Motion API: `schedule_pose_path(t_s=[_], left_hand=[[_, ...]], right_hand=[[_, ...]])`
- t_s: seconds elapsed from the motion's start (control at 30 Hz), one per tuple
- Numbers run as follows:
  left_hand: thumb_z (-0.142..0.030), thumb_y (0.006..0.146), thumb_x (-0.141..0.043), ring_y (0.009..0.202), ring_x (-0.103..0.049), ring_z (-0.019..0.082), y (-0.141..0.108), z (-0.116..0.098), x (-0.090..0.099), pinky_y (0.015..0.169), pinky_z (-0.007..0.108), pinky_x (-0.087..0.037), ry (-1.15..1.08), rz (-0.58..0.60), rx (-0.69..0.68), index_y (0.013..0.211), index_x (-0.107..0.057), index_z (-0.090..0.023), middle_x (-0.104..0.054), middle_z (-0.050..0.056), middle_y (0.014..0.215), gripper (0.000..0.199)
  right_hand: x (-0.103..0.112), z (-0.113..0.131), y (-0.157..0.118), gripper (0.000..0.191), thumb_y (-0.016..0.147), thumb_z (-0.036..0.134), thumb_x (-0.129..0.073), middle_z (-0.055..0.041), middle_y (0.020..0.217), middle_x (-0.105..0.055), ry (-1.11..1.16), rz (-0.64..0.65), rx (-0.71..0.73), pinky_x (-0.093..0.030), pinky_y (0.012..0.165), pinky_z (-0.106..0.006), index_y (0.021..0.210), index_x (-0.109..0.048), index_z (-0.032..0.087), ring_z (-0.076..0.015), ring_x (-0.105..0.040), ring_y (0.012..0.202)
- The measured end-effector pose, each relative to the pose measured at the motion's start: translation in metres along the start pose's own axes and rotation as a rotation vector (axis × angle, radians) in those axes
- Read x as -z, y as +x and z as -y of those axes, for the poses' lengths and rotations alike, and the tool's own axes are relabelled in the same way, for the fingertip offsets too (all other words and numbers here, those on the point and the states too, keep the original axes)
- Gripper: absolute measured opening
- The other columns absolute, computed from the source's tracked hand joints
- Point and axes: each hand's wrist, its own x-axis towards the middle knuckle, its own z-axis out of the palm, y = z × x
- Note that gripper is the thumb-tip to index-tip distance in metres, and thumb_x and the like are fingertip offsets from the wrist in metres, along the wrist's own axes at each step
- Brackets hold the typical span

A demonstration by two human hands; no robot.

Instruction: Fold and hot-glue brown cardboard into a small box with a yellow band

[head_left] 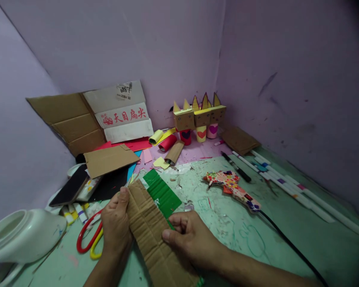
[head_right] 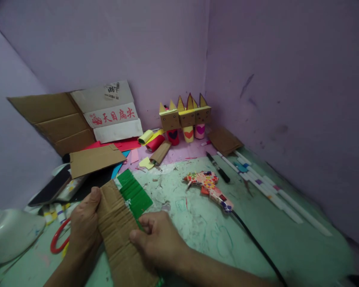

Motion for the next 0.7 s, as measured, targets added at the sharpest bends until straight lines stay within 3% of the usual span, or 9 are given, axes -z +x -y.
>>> schedule_pose_path(t_s=[0.1, 0.27, 0.47, 0.7], left_hand=[[-0.038, 0.053, -0.082, 0.054, -0.064, 0.017, -0.002, 0.003, 0.000, 0.049, 0.023, -0.051, -0.136, 0.183, 0.138, 0.088, -0.064, -0.015, -0.068, -0.001, 0.062, 0.045], [-0.027, 0.052, -0.083, 0.063, -0.068, 0.024, -0.013, 0.008, -0.004, 0.059, 0.032, -0.056, -0.126, 0.309, 0.217, 0.096, -0.065, -0.013, -0.073, 0.006, 0.076, 0.050], [-0.028, 0.059, -0.081, 0.069, -0.068, 0.021, -0.011, 0.013, -0.002, 0.062, 0.029, -0.056, 0.120, 0.252, -0.009, 0.088, -0.067, -0.013, -0.073, 0.004, 0.079, 0.036], [-0.023, 0.053, -0.083, 0.063, -0.066, 0.019, -0.005, 0.008, -0.005, 0.060, 0.029, -0.055, 0.004, 0.210, -0.003, 0.084, -0.067, -0.011, -0.072, 0.003, 0.074, 0.037]], right_hand=[[0.003, 0.003, 0.000, 0.028, 0.065, 0.042, -0.072, 0.0015, 0.057, -0.061, 0.045, -0.001, -0.006, -0.044, 0.055, -0.025, 0.064, -0.064, 0.015, -0.0137, -0.057, 0.057], [0.006, 0.007, 0.001, 0.032, 0.061, 0.044, -0.074, 0.0009, 0.058, -0.063, 0.122, 0.000, -0.033, -0.046, 0.059, -0.028, 0.069, -0.066, 0.014, -0.0135, -0.058, 0.055], [0.006, 0.005, 0.004, 0.040, 0.057, 0.048, -0.075, 0.0002, 0.060, -0.064, 0.218, 0.060, -0.126, -0.045, 0.061, -0.029, 0.075, -0.067, 0.013, -0.0126, -0.058, 0.054], [0.014, 0.001, 0.004, 0.045, 0.049, 0.045, -0.083, -0.0007, 0.062, -0.064, 0.178, 0.132, -0.239, -0.047, 0.066, -0.030, 0.073, -0.068, 0.011, -0.0142, -0.061, 0.060]])
